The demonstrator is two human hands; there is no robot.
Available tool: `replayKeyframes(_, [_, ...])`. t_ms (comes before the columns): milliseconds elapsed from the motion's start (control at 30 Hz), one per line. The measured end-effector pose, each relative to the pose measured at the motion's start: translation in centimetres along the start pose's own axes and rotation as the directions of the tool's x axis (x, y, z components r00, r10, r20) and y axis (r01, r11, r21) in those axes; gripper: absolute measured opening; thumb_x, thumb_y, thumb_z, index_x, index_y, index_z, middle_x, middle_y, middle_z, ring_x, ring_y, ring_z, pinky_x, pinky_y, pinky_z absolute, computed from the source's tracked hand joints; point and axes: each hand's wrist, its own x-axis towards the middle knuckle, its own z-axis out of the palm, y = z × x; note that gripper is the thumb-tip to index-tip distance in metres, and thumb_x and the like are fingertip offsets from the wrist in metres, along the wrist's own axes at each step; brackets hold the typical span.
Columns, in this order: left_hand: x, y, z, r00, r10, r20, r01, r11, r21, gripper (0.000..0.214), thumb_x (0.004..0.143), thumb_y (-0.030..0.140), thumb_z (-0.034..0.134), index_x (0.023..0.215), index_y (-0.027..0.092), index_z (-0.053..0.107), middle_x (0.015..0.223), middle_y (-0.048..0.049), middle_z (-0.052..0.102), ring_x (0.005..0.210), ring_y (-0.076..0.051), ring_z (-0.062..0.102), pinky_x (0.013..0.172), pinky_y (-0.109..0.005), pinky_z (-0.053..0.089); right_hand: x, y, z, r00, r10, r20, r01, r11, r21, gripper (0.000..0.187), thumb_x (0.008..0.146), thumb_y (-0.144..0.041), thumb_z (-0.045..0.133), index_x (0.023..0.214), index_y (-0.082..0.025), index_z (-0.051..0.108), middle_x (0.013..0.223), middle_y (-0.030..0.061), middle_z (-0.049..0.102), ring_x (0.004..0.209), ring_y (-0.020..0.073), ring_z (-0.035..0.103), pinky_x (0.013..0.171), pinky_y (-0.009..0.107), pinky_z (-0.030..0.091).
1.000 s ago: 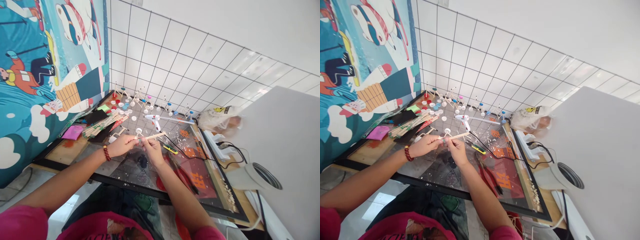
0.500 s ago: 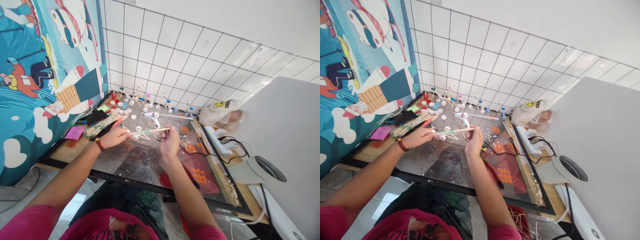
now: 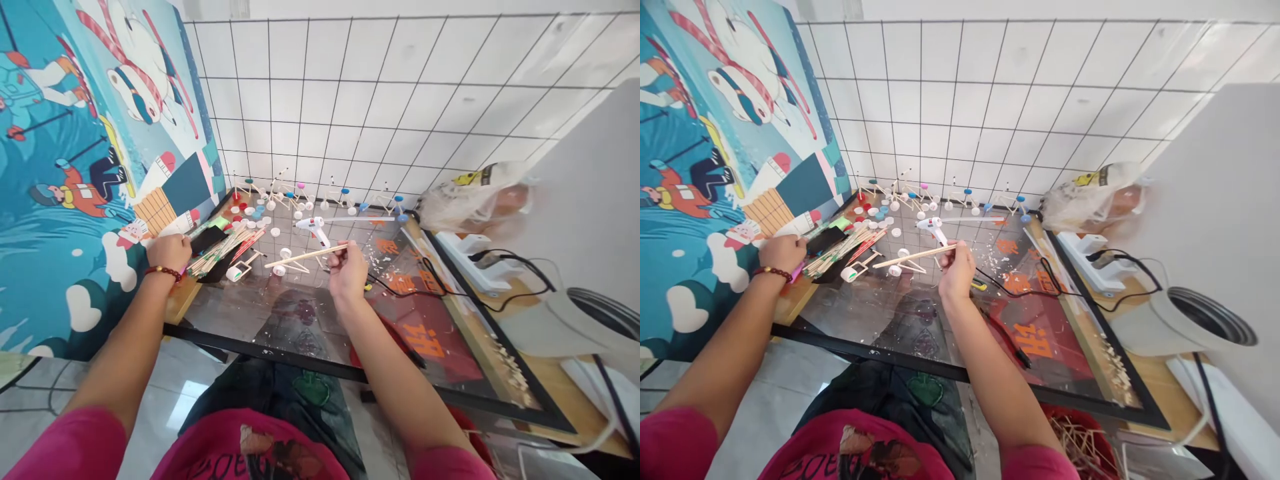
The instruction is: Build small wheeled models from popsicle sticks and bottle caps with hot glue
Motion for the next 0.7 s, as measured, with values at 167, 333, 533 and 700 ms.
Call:
replayKeyframes(167, [-1.9,1.3,-0.1,0.948,0.161,-0.274,-0.195,0.976,-0.101,0.044,0.085,0.036,0.048,0.114,0.009,0.067,0.118,-0.0223,0.065,0.116,-0.036,0.056,0.097,-0.047,0.043,-1.1,1.1,0.4,0.996,0.034,0.082,-0.03,0.998,-0.055,0.041,0.073,-0.057,0.068,0.069,-0.017,0.058,0.053,-0.0079,0.044,0.042,0.0039,0.036,0.04,0.02,0.024])
replayKeyframes(333, [-4.4,5.8,-1.7,0.958,0.184,-0.22,-0.264,0.865,-0.426,0.035,0.084,0.041,0.053,0.1,0.017,0.073,0.096,-0.0088,0.075,0.089,-0.024,0.067,0.086,-0.034,0.05,-2.8,2.4,0.8,0.958,0.121,0.259,-0.071,0.978,-0.195,0.041,0.074,-0.057,0.068,0.068,-0.017,0.061,0.05,-0.0074,0.044,0.04,0.0048,0.035,0.041,0.021,0.024])
replayKeyframes(533, [-6.5,7.9,-1.2,0.846,0.532,-0.028,-0.482,0.743,-0.464,0.041,0.075,0.047,0.066,0.105,0.02,0.072,0.106,-0.0076,0.074,0.103,-0.026,0.065,0.092,-0.034,0.049,-3.4,2.8,0.8,0.913,0.213,0.349,-0.109,0.95,-0.293,0.039,0.075,-0.055,0.066,0.066,-0.017,0.061,0.051,-0.0066,0.045,0.04,0.0052,0.035,0.041,0.022,0.024])
replayKeyframes(700, [-6.0,6.4,0.1,0.756,0.653,0.044,-0.592,0.711,-0.38,0.065,0.064,0.055,0.075,0.117,0.019,0.065,0.124,-0.0113,0.066,0.121,-0.031,0.055,0.103,-0.04,0.042,-3.2,2.7,0.7,0.92,0.22,0.323,-0.124,0.948,-0.295,0.039,0.074,-0.056,0.066,0.066,-0.018,0.061,0.051,-0.006,0.046,0.041,0.006,0.036,0.041,0.022,0.025])
